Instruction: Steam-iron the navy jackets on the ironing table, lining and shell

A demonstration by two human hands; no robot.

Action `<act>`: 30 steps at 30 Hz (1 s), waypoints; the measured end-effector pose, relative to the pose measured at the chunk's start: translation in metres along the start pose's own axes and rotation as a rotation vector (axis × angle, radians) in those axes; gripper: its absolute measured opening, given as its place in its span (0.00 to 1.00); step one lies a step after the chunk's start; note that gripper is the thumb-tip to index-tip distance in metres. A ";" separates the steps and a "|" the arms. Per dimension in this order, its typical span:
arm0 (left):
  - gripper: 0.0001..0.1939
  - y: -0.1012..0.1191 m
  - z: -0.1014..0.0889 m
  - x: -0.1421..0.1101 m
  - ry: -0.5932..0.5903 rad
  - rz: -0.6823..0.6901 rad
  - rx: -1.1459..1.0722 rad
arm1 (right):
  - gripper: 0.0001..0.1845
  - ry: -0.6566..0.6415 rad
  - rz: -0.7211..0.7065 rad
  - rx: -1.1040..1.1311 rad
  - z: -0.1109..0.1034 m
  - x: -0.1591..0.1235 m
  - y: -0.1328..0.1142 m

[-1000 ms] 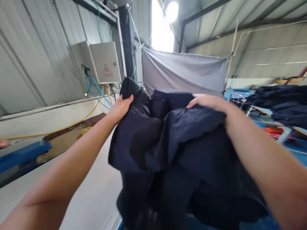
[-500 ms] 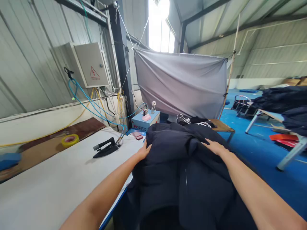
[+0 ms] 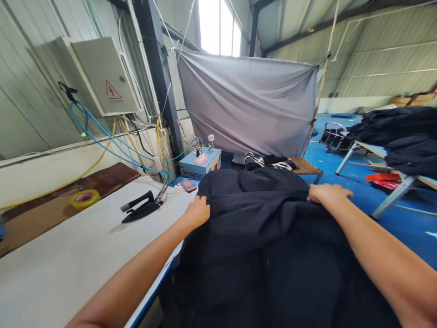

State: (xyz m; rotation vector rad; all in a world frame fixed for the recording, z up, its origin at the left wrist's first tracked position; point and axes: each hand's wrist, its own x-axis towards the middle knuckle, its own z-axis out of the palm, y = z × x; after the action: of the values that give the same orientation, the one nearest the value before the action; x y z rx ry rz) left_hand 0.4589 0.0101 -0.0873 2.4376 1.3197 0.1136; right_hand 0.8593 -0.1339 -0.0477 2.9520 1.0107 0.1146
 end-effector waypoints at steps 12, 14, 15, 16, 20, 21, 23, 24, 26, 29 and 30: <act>0.39 0.019 0.075 0.080 0.089 -0.337 -0.210 | 0.44 0.055 -0.011 -0.006 0.045 -0.076 -0.020; 0.34 0.032 0.099 0.078 0.129 -0.222 -0.131 | 0.40 0.140 0.018 -0.025 0.068 -0.091 0.001; 0.32 0.039 0.110 0.077 0.162 -0.176 -0.097 | 0.38 0.191 0.032 -0.039 0.078 -0.098 0.009; 0.32 0.046 0.120 0.077 0.199 -0.143 -0.072 | 0.37 0.237 0.046 -0.051 0.088 -0.104 0.014; 0.30 0.056 0.145 0.089 0.295 -0.145 -0.030 | 0.33 0.390 0.067 -0.088 0.118 -0.109 0.010; 0.29 0.055 0.148 0.094 0.290 -0.160 -0.029 | 0.32 0.406 0.064 -0.094 0.124 -0.107 0.005; 0.29 0.051 0.149 0.103 0.242 -0.180 -0.036 | 0.31 0.391 0.056 -0.098 0.131 -0.100 -0.003; 0.29 0.049 0.146 0.107 0.200 -0.185 -0.047 | 0.31 0.359 0.055 -0.092 0.133 -0.096 -0.005; 0.29 0.045 0.134 0.113 0.069 -0.194 -0.097 | 0.33 0.260 0.061 -0.058 0.131 -0.086 -0.002; 0.29 0.040 0.099 0.107 -0.156 -0.200 -0.198 | 0.37 0.050 0.082 0.024 0.116 -0.069 0.008; 0.28 0.039 0.086 0.099 -0.191 -0.188 -0.215 | 0.37 -0.008 0.097 0.037 0.108 -0.064 0.010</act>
State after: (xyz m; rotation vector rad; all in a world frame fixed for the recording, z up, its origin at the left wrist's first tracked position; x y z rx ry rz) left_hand 0.5661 0.0485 -0.1639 2.0799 1.3661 -0.0254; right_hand 0.8231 -0.1798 -0.1590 3.0330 0.8778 0.0868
